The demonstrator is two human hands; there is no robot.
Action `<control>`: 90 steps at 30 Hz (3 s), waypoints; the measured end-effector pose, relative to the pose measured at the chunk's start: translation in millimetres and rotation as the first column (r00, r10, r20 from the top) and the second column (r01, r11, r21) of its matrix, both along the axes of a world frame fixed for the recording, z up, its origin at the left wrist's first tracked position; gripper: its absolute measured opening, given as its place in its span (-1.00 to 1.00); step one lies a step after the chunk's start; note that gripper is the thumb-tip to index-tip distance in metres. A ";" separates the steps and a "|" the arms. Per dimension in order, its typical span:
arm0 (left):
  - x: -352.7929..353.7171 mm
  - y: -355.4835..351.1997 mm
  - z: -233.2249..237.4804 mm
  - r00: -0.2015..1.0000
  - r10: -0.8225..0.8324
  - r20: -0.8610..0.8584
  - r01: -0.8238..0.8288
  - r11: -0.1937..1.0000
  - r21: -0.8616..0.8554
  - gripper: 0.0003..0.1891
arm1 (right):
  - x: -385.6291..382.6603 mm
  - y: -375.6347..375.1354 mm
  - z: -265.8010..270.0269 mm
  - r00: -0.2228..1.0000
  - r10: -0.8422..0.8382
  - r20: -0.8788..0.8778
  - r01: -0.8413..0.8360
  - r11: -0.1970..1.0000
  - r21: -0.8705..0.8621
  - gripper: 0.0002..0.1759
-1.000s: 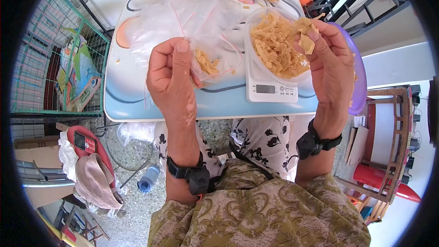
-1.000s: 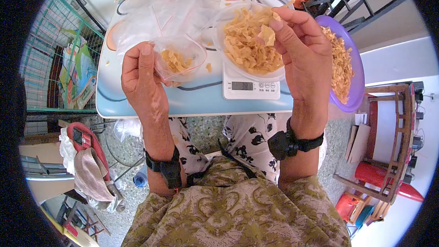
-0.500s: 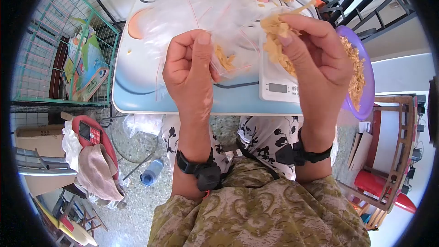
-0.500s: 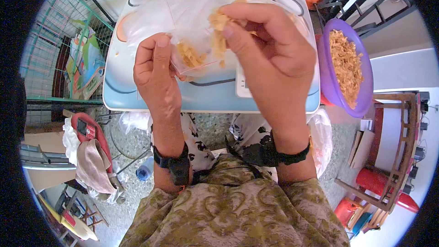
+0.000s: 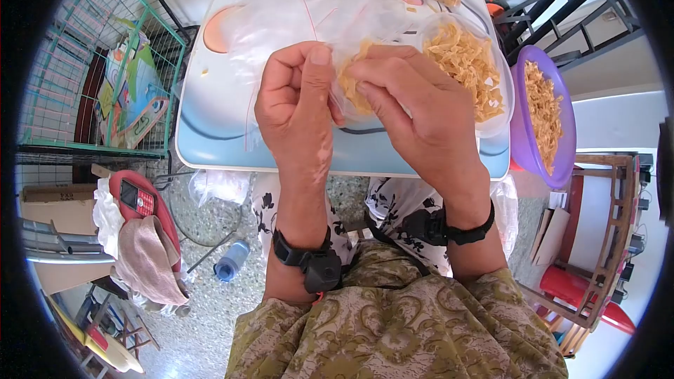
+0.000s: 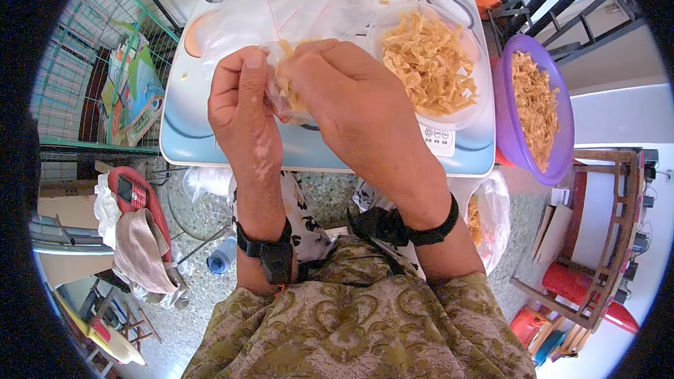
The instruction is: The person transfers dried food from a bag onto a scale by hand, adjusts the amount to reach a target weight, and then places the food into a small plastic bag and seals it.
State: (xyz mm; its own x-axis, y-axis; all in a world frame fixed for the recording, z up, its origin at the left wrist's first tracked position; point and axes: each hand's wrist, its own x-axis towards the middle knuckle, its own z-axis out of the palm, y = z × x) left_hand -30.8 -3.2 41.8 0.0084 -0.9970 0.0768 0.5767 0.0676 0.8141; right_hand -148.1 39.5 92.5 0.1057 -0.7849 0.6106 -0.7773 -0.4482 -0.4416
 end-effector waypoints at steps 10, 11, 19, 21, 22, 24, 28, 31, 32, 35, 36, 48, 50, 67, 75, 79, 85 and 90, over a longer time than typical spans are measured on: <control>-0.8 1.3 0.9 0.999 0.015 0.042 -0.016 0.999 0.029 -0.81 | -6.9 0.5 4.6 0.982 0.099 -0.162 -0.059 0.969 0.239 -0.90; -0.7 1.9 0.9 0.998 0.013 0.061 -0.015 1.000 0.022 -0.81 | -8.0 -0.1 3.7 0.978 0.110 -0.178 -0.065 0.968 0.241 -0.91; -2.9 4.3 0.8 0.992 0.018 0.123 -0.013 0.999 -0.044 -0.82 | -9.5 -3.0 3.1 0.977 0.137 -0.165 -0.078 0.943 0.323 -0.91; -3.1 3.9 2.1 0.995 0.030 0.097 -0.027 0.999 -0.038 -0.82 | -6.6 -2.8 4.8 0.980 0.135 -0.149 -0.081 0.943 0.323 -0.92; -3.0 3.7 2.2 0.995 0.031 0.096 -0.027 0.999 -0.037 -0.82 | -2.7 -1.8 5.9 0.990 0.091 -0.106 -0.053 0.948 0.315 -0.92; -2.6 3.3 2.2 0.996 0.046 0.082 -0.042 0.998 -0.049 -0.83 | -0.6 -1.7 5.9 0.997 0.048 -0.061 -0.027 0.951 0.308 -0.93; -2.4 2.9 0.4 0.998 0.038 0.058 -0.034 0.997 -0.070 -0.84 | -5.1 -3.0 5.7 0.988 0.081 -0.132 -0.035 0.947 0.319 -0.90; -1.2 2.8 -0.2 0.999 0.004 0.043 -0.001 0.997 -0.077 -0.84 | -8.2 -4.3 7.5 0.972 0.125 -0.199 -0.055 0.945 0.322 -0.88; -1.3 2.6 0.5 0.998 0.015 0.056 -0.012 0.998 -0.067 -0.84 | -8.0 -4.5 7.8 0.965 0.139 -0.221 -0.065 0.948 0.311 -0.87; -2.2 2.6 2.0 0.997 0.033 0.075 -0.029 0.998 -0.056 -0.83 | -6.1 -2.9 7.2 0.975 0.087 -0.206 -0.019 0.950 0.312 -0.85; -2.2 2.4 2.2 0.996 0.039 0.081 -0.035 0.998 -0.056 -0.83 | -5.4 -2.9 6.8 0.974 0.088 -0.207 -0.020 0.950 0.313 -0.85; -0.4 0.7 -0.6 0.997 0.040 0.064 -0.038 0.999 -0.037 -0.84 | -8.8 -1.4 3.2 0.988 0.135 -0.071 -0.106 0.943 0.316 -0.83; -0.5 0.8 -0.5 0.997 0.039 0.065 -0.035 0.998 -0.058 -0.84 | -7.8 -1.6 2.4 0.986 0.088 -0.140 -0.042 0.952 0.302 -0.84; -1.4 1.9 1.8 0.993 0.086 0.077 -0.084 0.996 -0.030 -0.83 | -2.2 17.7 14.9 0.977 0.153 -0.150 -0.063 0.876 0.479 -0.60; 0.9 5.4 5.7 0.997 0.044 0.061 -0.040 0.998 -0.056 -0.85 | -2.7 16.2 10.2 0.978 0.147 -0.145 -0.076 0.909 0.410 -0.58; 2.6 2.4 2.6 0.999 0.040 -0.005 -0.040 0.998 -0.043 -0.85 | -6.3 16.0 11.5 0.989 0.099 -0.108 -0.061 0.949 0.309 -0.63; 6.6 -0.3 -0.7 0.993 0.009 -0.117 -0.013 0.999 -0.034 -0.83 | -10.1 11.5 5.5 0.989 0.047 -0.138 -0.019 0.981 0.193 -0.75; 5.6 -2.1 -1.7 0.992 0.091 -0.087 -0.090 0.996 0.020 -0.81 | -8.6 9.9 9.9 0.989 0.035 -0.141 -0.021 0.995 0.098 -0.75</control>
State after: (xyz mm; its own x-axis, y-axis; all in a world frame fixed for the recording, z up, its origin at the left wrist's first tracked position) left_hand -25.2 -5.3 40.1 0.1044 -0.9930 0.0555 0.6378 0.1097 0.7623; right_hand -156.7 49.4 102.4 0.2089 -0.8347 0.5095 -0.8233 -0.4312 -0.3690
